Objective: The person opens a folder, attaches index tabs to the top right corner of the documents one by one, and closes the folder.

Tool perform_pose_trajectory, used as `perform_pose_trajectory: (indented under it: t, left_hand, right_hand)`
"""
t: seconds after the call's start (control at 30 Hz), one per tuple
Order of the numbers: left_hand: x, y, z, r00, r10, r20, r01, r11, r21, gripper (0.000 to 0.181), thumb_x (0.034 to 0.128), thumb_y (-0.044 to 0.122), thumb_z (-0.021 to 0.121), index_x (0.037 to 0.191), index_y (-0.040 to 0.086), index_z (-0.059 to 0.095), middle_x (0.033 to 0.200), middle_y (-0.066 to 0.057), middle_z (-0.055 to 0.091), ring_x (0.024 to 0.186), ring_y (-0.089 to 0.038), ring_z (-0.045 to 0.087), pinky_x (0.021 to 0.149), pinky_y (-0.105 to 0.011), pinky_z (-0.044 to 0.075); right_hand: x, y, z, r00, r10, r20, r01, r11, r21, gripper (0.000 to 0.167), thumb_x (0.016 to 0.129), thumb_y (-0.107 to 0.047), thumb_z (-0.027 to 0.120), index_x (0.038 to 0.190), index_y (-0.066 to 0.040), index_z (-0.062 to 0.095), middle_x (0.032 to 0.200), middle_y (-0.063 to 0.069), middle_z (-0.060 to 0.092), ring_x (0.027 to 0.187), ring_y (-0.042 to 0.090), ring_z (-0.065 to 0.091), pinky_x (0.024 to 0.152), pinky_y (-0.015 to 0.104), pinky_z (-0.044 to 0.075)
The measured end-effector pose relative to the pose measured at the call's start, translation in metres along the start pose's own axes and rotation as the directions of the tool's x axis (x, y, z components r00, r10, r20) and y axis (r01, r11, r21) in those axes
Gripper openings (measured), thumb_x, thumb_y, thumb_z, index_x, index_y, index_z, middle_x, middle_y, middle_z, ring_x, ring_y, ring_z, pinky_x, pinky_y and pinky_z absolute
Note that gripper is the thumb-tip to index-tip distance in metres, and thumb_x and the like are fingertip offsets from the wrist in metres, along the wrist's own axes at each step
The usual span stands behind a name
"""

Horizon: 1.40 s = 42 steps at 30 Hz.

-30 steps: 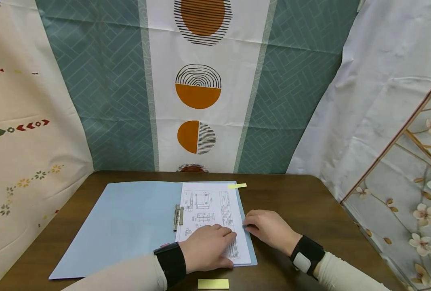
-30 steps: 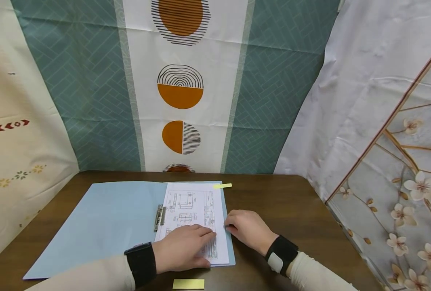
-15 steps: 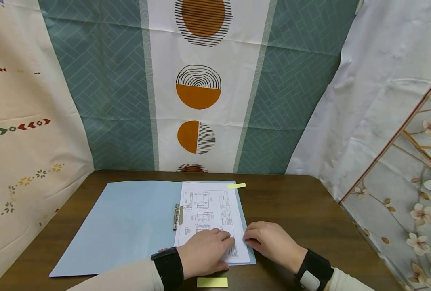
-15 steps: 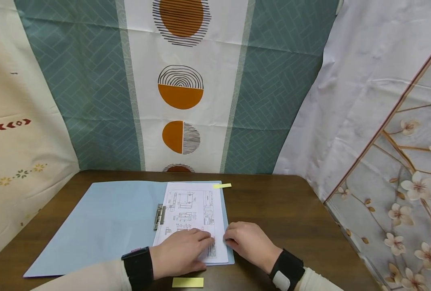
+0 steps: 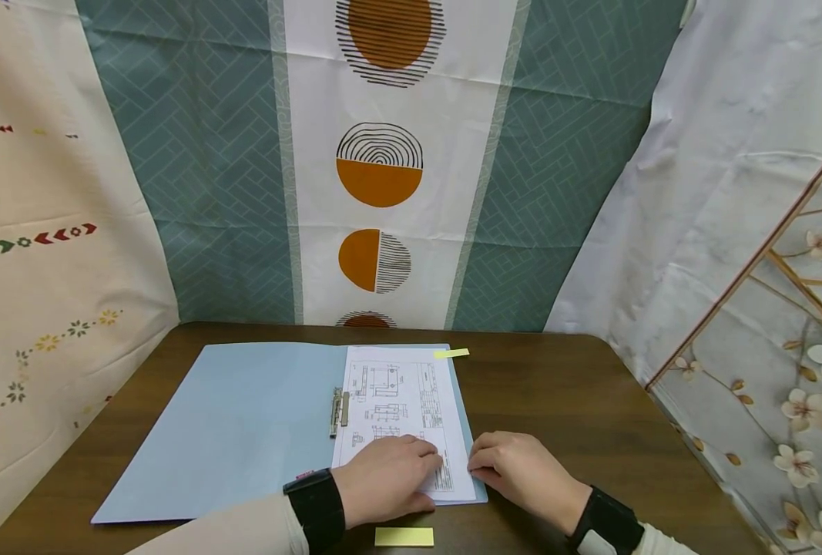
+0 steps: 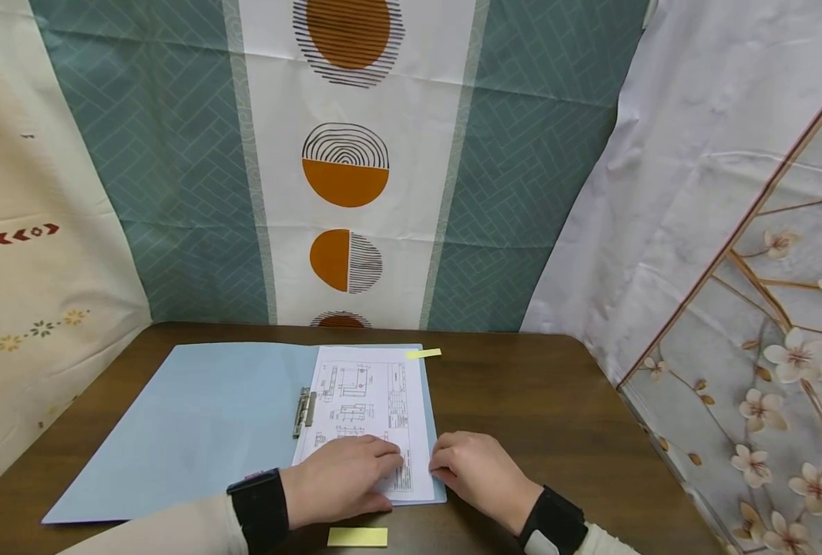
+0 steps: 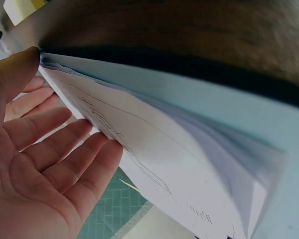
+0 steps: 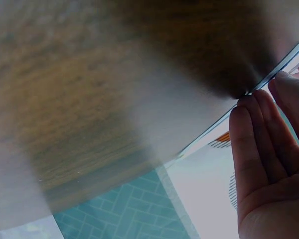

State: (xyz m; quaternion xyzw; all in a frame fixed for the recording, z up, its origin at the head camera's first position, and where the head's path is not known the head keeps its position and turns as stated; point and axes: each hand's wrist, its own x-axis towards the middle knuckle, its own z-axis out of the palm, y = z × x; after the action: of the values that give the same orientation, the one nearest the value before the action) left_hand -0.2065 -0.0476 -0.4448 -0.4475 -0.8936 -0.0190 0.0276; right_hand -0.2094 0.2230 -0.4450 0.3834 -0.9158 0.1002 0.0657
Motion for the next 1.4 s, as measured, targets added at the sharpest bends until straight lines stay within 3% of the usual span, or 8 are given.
perform_pose_trajectory:
  t: [0.3,0.57,0.87,1.4]
  left_hand:
    - [0.0016,0.0006,-0.0012,1.000,0.001,0.003,-0.001,1.000,0.021,0.052,0.0961,0.054,0.084,0.133,0.020,0.074,0.128,0.007,0.073,0.115,-0.009,0.068,0.098,-0.028,0.056]
    - [0.0042,0.0012,-0.0032,0.999,-0.002,0.035,0.002,1.000,0.012,0.061,0.0980,0.054,0.082,0.144,0.016,0.067,0.132,0.005,0.073,0.118,-0.009,0.069,0.101,-0.029,0.056]
    - [0.0032,-0.0042,-0.0042,0.999,0.013,0.051,-0.013,1.000,0.017,0.060,0.0948,0.059,0.081,0.140,0.021,0.071,0.130,0.008,0.074,0.105,-0.007,0.067,0.100,-0.028,0.057]
    - [0.0050,-0.0003,-0.0006,1.000,0.012,-0.012,-0.011,0.998,0.055,0.057,0.0952,0.063,0.080,0.131,0.020,0.073,0.115,0.008,0.073,0.096,-0.006,0.064,0.088,-0.026,0.057]
  right_hand:
    - [-0.0016,0.0007,-0.0005,1.000,0.004,-0.008,-0.004,1.000,0.022,0.019,0.088,-0.009,0.095,0.102,-0.019,0.087,0.102,-0.011,0.074,0.087,0.005,0.066,0.083,0.028,0.063]
    - [-0.0033,0.0039,0.0009,0.999,0.036,0.016,-0.037,0.998,0.044,0.018,0.089,-0.014,0.095,0.104,-0.019,0.087,0.104,-0.011,0.075,0.086,0.005,0.065,0.084,0.028,0.063]
    - [-0.0026,0.0044,0.0028,0.999,0.045,0.022,-0.046,0.997,0.058,0.016,0.090,-0.017,0.094,0.105,-0.018,0.088,0.104,-0.011,0.074,0.086,0.004,0.065,0.085,0.029,0.063]
    - [-0.0042,0.0041,0.0074,0.999,0.031,-0.016,-0.030,0.998,0.056,0.015,0.090,-0.024,0.095,0.102,-0.017,0.087,0.100,-0.013,0.073,0.084,0.002,0.063,0.081,0.026,0.061]
